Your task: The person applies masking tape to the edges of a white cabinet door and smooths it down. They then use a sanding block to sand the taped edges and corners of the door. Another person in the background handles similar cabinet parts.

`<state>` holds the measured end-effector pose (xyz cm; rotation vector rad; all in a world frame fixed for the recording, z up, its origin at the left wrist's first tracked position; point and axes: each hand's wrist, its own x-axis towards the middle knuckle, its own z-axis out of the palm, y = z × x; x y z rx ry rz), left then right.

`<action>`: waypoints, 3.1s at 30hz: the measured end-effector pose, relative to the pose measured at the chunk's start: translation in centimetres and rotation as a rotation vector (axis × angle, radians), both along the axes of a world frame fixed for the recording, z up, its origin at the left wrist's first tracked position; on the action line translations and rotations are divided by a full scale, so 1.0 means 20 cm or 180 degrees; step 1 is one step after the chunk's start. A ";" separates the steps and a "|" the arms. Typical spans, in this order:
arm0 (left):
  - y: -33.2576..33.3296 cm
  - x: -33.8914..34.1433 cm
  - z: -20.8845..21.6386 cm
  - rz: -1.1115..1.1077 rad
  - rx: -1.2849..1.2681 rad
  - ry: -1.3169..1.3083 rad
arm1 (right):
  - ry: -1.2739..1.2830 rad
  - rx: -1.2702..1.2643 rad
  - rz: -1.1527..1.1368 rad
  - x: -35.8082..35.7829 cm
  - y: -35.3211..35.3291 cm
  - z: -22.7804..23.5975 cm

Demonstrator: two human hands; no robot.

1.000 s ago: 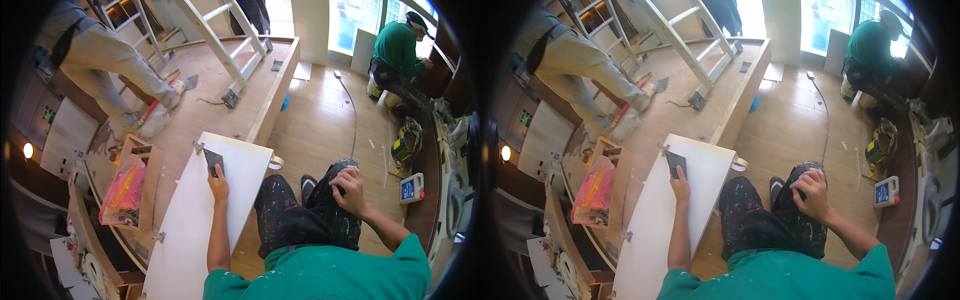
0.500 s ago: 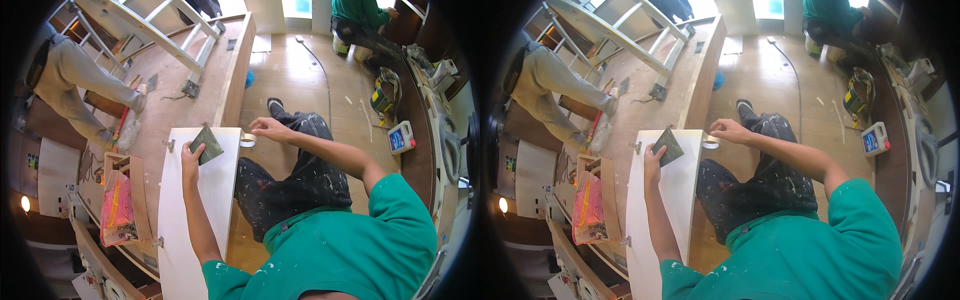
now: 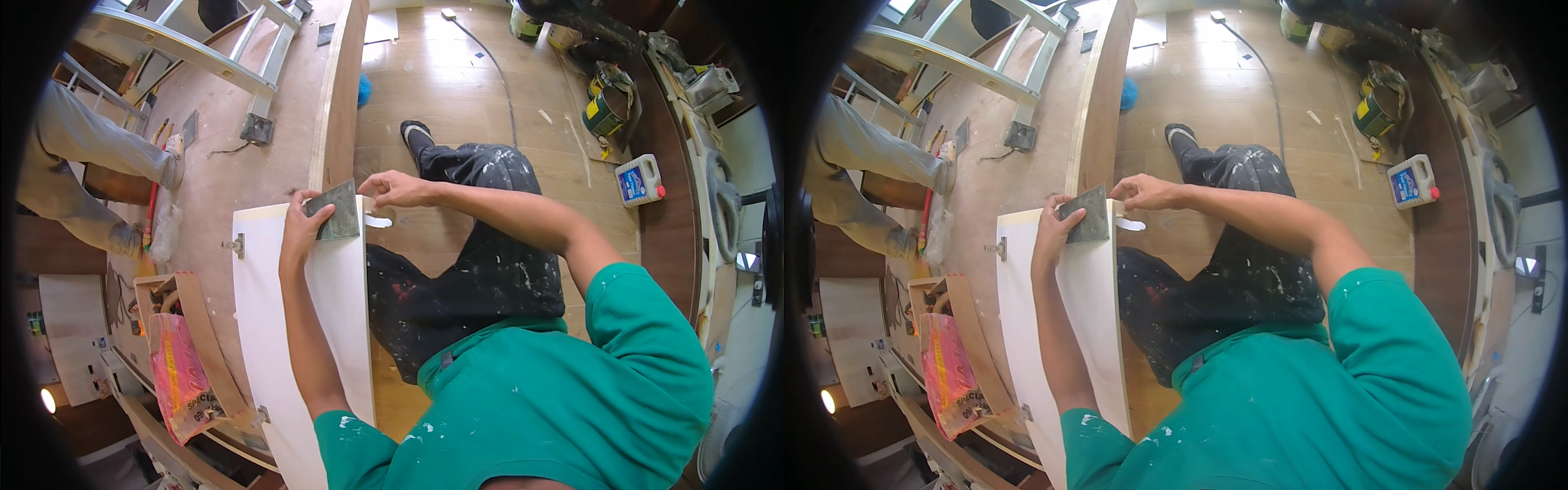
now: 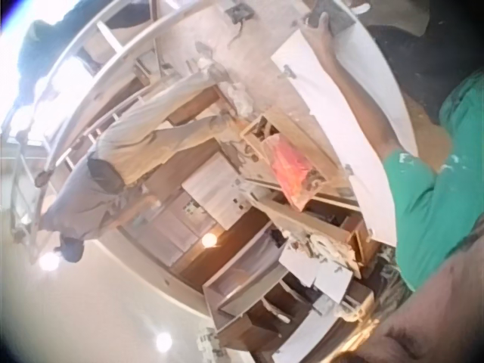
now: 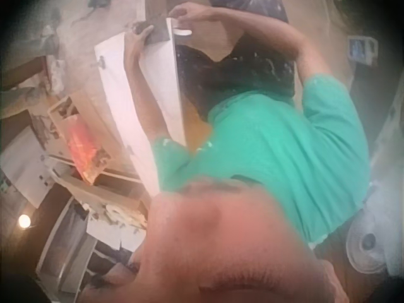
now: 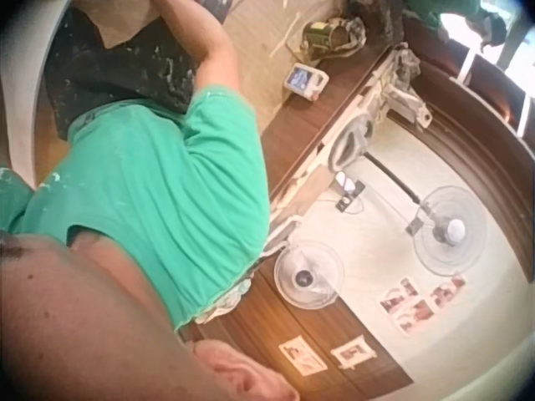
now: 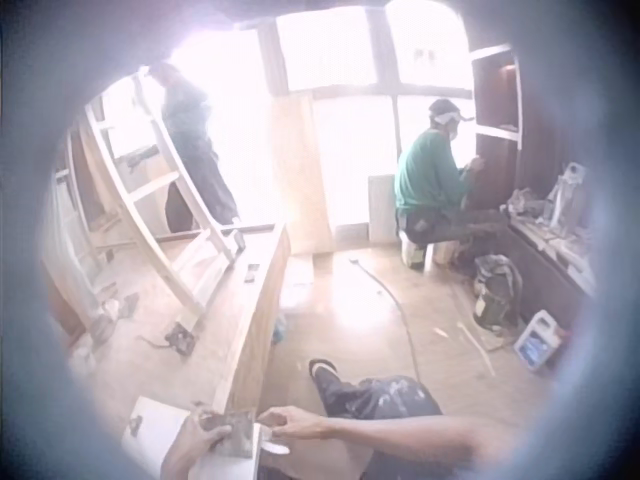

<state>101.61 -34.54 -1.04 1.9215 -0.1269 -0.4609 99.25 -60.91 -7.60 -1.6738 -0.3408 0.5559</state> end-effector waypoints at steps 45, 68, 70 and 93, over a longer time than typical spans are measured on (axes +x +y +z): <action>-0.23 -0.09 0.03 0.0143 0.1853 -0.1176 | 0.0070 -0.0372 -0.0734 0.00 0.04 0.03; -0.22 -0.09 0.00 0.0319 0.1657 -0.1350 | 0.0130 -0.0499 -0.0812 -0.01 0.04 0.08; -0.21 -0.09 -0.01 0.0337 0.1649 -0.1366 | 0.0061 -0.0415 -0.0819 -0.01 0.05 0.06; -0.21 -0.10 -0.03 0.0392 0.1698 -0.1426 | -0.0132 -0.0513 -0.0880 -0.02 0.05 0.09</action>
